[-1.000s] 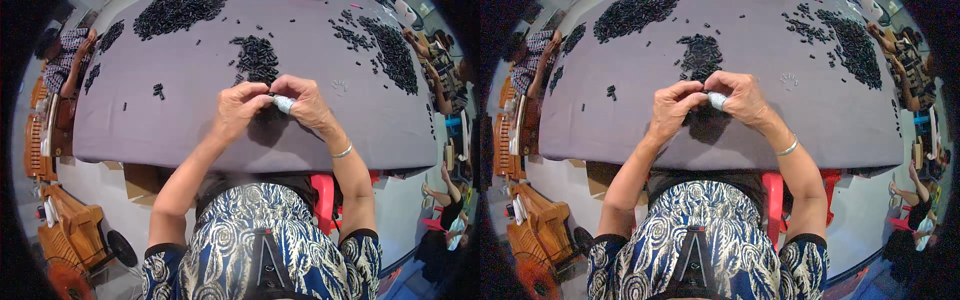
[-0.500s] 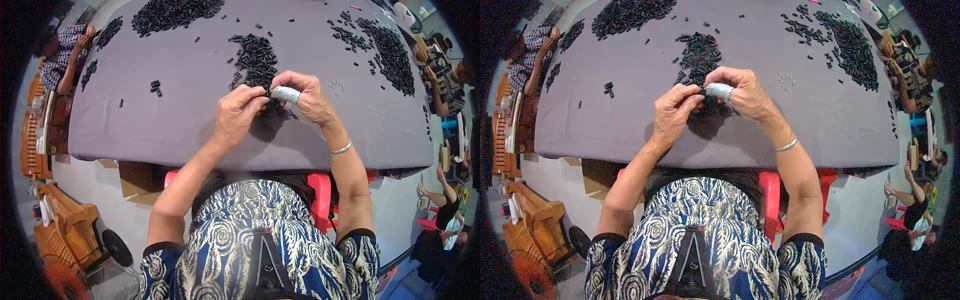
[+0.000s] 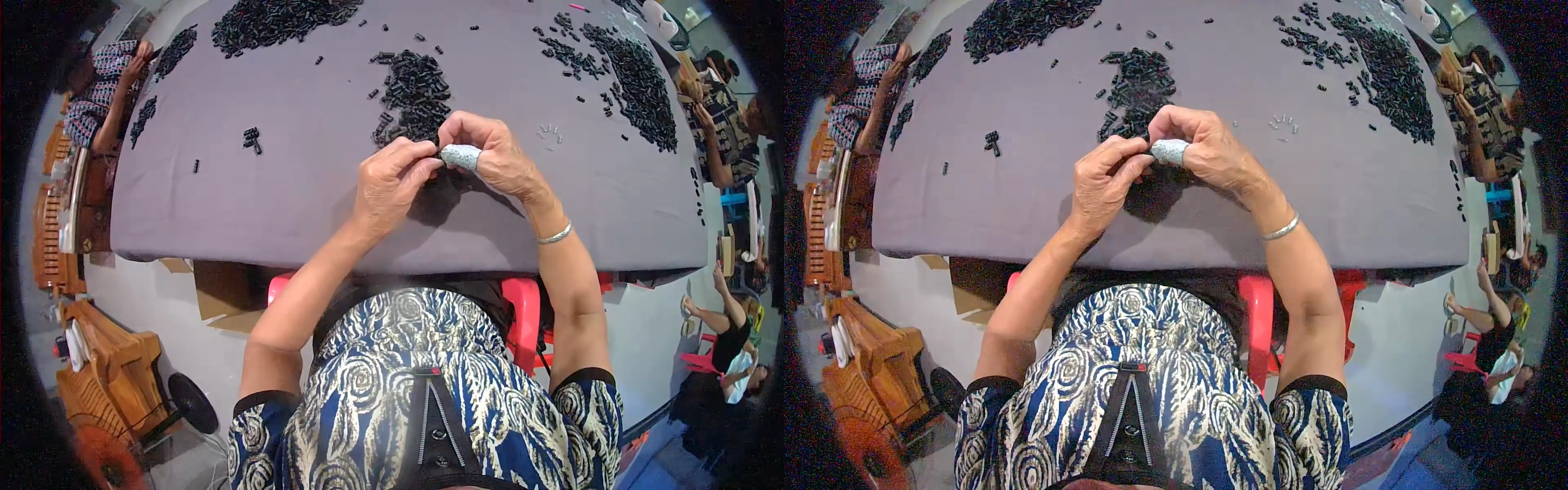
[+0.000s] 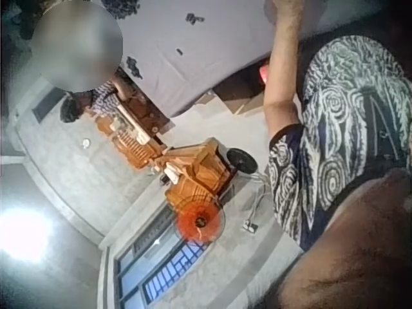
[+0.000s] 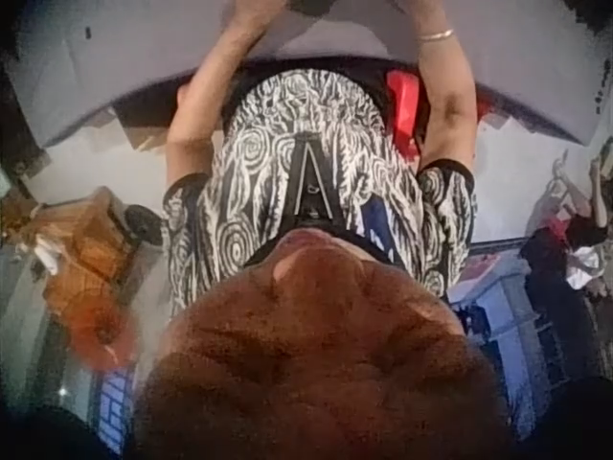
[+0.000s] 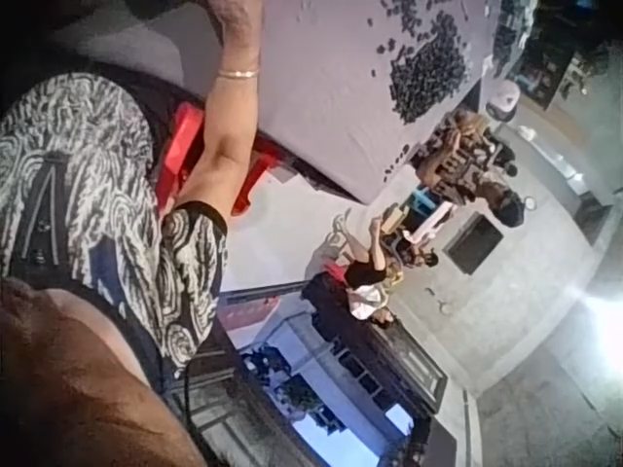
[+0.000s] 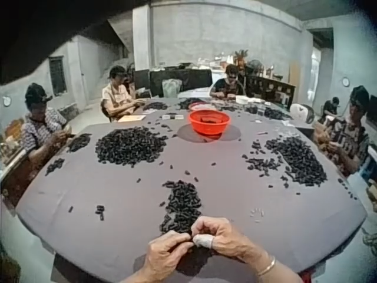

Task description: Assembling small plastic components by wrapping them with thread from a spool.

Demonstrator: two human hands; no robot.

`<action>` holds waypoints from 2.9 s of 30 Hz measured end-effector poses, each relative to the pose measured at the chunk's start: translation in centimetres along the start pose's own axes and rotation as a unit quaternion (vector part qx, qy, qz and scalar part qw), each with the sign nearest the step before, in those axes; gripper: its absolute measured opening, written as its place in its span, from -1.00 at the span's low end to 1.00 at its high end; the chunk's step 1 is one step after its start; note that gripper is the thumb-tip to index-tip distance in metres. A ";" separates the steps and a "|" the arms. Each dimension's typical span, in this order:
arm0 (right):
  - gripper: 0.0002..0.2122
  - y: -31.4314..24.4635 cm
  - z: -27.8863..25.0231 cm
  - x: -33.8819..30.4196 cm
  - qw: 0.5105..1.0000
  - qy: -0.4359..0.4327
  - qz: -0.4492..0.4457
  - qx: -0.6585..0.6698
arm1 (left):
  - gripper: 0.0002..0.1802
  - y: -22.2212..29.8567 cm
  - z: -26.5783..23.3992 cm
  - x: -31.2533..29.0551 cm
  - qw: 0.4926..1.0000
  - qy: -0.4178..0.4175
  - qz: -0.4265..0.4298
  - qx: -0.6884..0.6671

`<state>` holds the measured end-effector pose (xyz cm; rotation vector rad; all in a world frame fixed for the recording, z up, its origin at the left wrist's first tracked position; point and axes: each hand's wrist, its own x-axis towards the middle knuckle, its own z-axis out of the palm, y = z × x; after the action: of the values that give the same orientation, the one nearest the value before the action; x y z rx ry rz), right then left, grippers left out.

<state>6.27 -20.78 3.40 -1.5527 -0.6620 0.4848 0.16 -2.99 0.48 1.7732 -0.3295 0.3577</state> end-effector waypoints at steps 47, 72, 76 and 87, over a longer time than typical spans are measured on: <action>-0.95 1.6 -7.5 -1.1 0.964 0.261 0.040 -0.033 | -0.80 -0.7 -3.8 -0.9 0.961 0.129 -0.204 -0.135; -0.85 1.6 -2.5 0.5 0.872 0.157 -0.077 -0.458 | -0.83 -0.9 -3.6 -1.4 0.974 0.064 -0.184 -0.114; -0.83 1.4 -2.1 -0.6 0.876 0.148 -0.055 -0.455 | -0.85 -1.1 -3.5 -1.2 0.980 0.065 -0.156 -0.105; -0.84 0.6 -1.3 -1.3 0.891 0.174 -0.088 -0.410 | -0.88 -2.3 -3.3 -1.2 0.984 0.064 -0.135 -0.095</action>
<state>6.22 -22.62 2.82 -2.2680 -0.7594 -0.2678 -0.17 0.82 -1.34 1.5745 -0.0277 0.2353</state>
